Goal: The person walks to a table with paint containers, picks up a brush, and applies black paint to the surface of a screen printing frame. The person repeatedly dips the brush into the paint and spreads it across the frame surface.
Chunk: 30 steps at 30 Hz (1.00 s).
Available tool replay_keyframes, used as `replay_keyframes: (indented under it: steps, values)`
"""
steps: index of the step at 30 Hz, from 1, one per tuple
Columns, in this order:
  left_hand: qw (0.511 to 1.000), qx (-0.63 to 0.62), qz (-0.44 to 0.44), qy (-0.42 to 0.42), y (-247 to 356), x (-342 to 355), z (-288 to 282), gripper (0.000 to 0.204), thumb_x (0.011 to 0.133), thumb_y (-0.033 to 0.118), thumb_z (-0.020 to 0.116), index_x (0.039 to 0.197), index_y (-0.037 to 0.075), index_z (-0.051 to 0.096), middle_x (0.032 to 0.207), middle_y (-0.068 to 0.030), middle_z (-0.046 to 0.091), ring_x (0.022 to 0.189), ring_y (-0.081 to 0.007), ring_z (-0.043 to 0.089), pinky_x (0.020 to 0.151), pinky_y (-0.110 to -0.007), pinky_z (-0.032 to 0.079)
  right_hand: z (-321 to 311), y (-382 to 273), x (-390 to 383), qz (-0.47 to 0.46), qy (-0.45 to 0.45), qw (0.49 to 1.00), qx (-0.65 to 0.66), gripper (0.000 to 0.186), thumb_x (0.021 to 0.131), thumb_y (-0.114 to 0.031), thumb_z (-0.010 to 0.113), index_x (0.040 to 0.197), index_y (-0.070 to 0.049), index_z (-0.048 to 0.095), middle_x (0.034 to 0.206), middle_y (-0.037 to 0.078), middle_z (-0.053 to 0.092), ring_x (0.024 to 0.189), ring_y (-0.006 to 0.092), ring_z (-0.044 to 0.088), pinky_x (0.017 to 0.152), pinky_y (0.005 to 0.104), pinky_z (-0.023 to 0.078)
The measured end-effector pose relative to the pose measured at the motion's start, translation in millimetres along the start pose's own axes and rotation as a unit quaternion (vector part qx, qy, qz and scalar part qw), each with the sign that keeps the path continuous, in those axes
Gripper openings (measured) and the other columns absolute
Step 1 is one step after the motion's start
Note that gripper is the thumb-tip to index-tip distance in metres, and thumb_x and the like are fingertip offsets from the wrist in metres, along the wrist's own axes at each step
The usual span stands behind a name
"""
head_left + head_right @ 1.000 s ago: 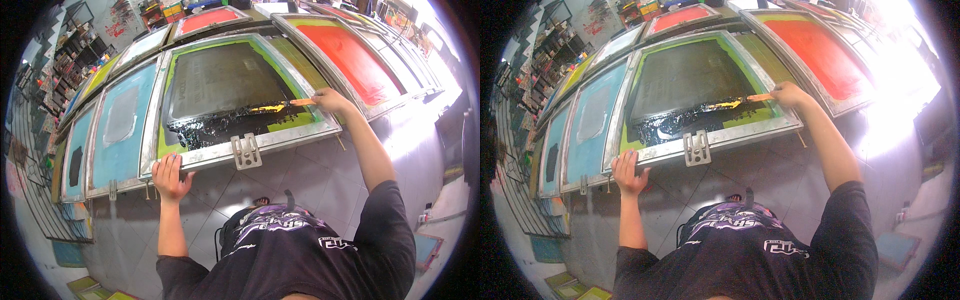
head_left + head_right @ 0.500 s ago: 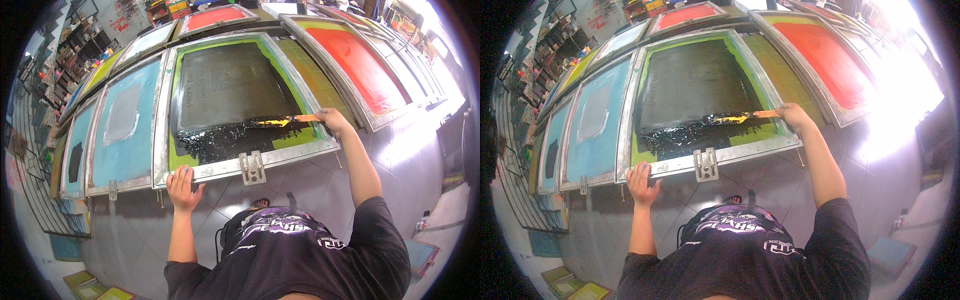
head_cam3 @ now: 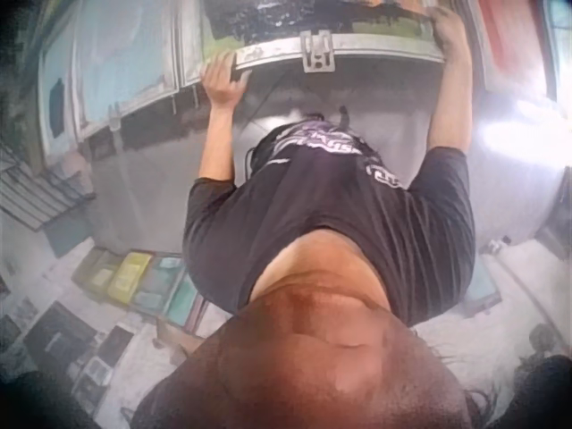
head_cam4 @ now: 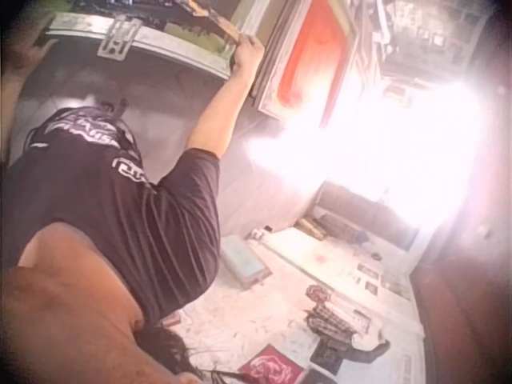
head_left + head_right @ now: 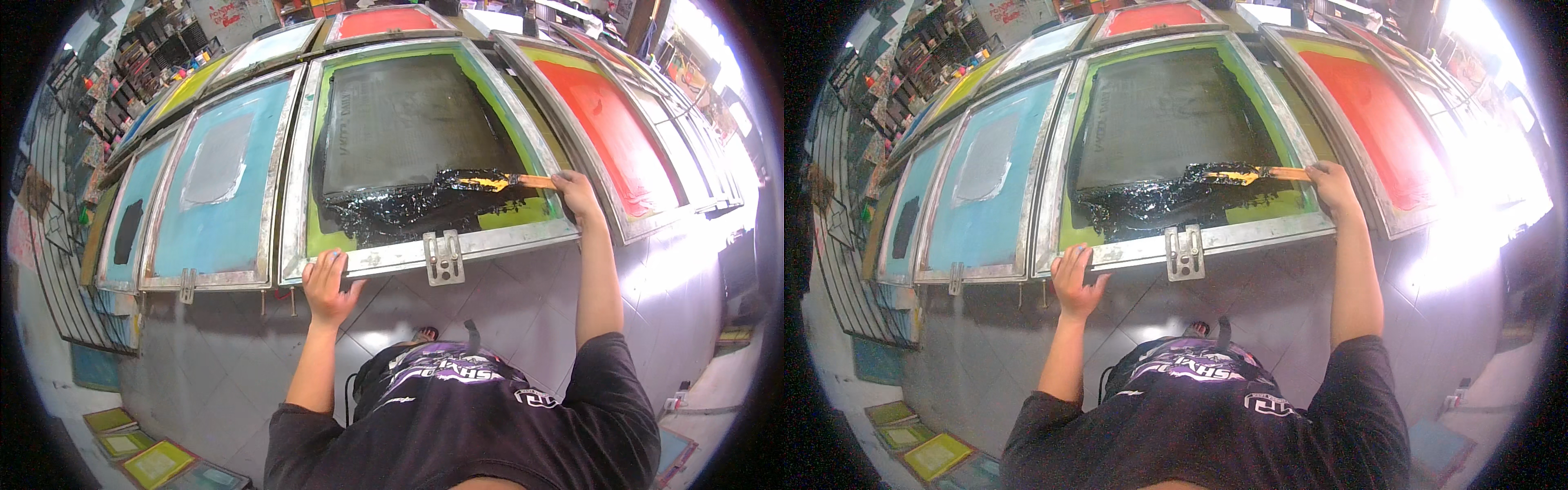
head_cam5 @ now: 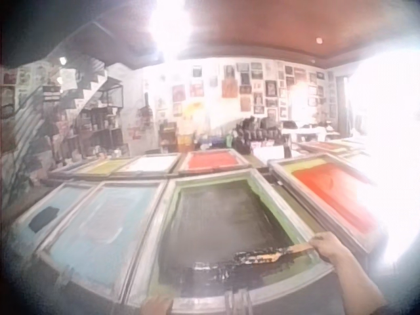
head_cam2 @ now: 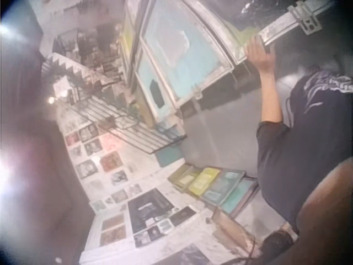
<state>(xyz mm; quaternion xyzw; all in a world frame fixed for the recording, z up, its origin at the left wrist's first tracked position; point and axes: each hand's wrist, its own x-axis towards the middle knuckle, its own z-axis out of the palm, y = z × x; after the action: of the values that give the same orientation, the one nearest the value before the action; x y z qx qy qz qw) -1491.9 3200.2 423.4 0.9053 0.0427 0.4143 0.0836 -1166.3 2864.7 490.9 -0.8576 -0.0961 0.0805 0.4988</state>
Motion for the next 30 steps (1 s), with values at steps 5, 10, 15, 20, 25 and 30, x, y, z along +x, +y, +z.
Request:
replay_keyframes:
  steps: [5, 10, 15, 20, 25, 30]
  values:
    - [1.0, 0.008, -0.026, -0.015, -4.5, -14.7, 21.6, 0.058, 0.058, 0.024, 0.077, 0.107, 0.003, 0.055, 0.104, -0.0137, 0.059, 0.102, -0.0303, 0.054, 0.088, -0.039, 0.034, 12.6, 9.0, 7.7, -0.006, 0.002, 1.0, 0.007, 0.027, 0.085, -0.019, 0.057, 0.095, 0.005, 0.061, 0.079, 0.011, 0.061, 0.075, 0.0171, 0.054, 0.07, 0.032, 0.042]
    - [0.998, -0.022, -0.057, -0.003, -5.7, -6.7, 25.4, 0.059, 0.055, 0.03, 0.08, 0.103, 0.003, 0.057, 0.101, -0.0131, 0.06, 0.099, -0.0295, 0.055, 0.087, -0.039, 0.034, 18.6, 38.7, 14.2, -0.046, 0.047, 0.998, -0.027, 0.031, 0.083, -0.021, 0.059, 0.098, 0.007, 0.061, 0.09, 0.019, 0.064, 0.087, 0.0238, 0.06, 0.078, 0.0334, 0.044]
    - [0.994, -0.058, -0.094, 0.002, -5.8, -2.3, 23.5, 0.06, 0.052, 0.037, 0.082, 0.097, 0.003, 0.06, 0.099, -0.012, 0.061, 0.098, -0.0289, 0.055, 0.087, -0.04, 0.036, 23.8, 35.0, 7.6, -0.037, 0.052, 0.996, -0.069, 0.031, 0.082, -0.022, 0.059, 0.097, 0.005, 0.062, 0.089, 0.02, 0.064, 0.086, 0.0276, 0.06, 0.078, 0.0348, 0.044]
    - [0.995, -0.033, -0.096, -0.01, -0.8, 3.1, 23.3, 0.059, 0.054, 0.035, 0.082, 0.099, 0.004, 0.06, 0.101, -0.0125, 0.061, 0.1, -0.0304, 0.055, 0.088, -0.041, 0.036, 19.8, 34.4, 14.9, -0.168, 0.118, 0.963, -0.173, 0.033, 0.082, -0.026, 0.058, 0.097, 0.003, 0.062, 0.095, 0.022, 0.061, 0.094, 0.0345, 0.058, 0.083, 0.0375, 0.043]
    - [0.994, -0.037, -0.097, -0.029, -0.1, 7.0, 18.7, 0.061, 0.053, 0.036, 0.082, 0.1, 0.002, 0.059, 0.1, -0.0118, 0.061, 0.099, -0.0291, 0.055, 0.086, -0.039, 0.036, 7.2, 37.9, 17.6, -0.113, 0.066, 0.98, -0.152, 0.032, 0.082, -0.027, 0.059, 0.096, 0.001, 0.063, 0.105, 0.021, 0.058, 0.101, 0.0329, 0.055, 0.088, 0.0371, 0.041]
    - [0.984, -0.085, -0.155, -0.027, 1.5, 9.8, 12.3, 0.061, 0.057, 0.028, 0.083, 0.106, 0.001, 0.058, 0.106, -0.0135, 0.06, 0.099, -0.0288, 0.055, 0.088, -0.038, 0.039, 8.2, 37.7, 9.7, -0.102, 0.076, 0.979, -0.158, 0.033, 0.08, -0.028, 0.061, 0.097, 0.0, 0.064, 0.106, 0.019, 0.056, 0.1, 0.0322, 0.055, 0.089, 0.0363, 0.041]
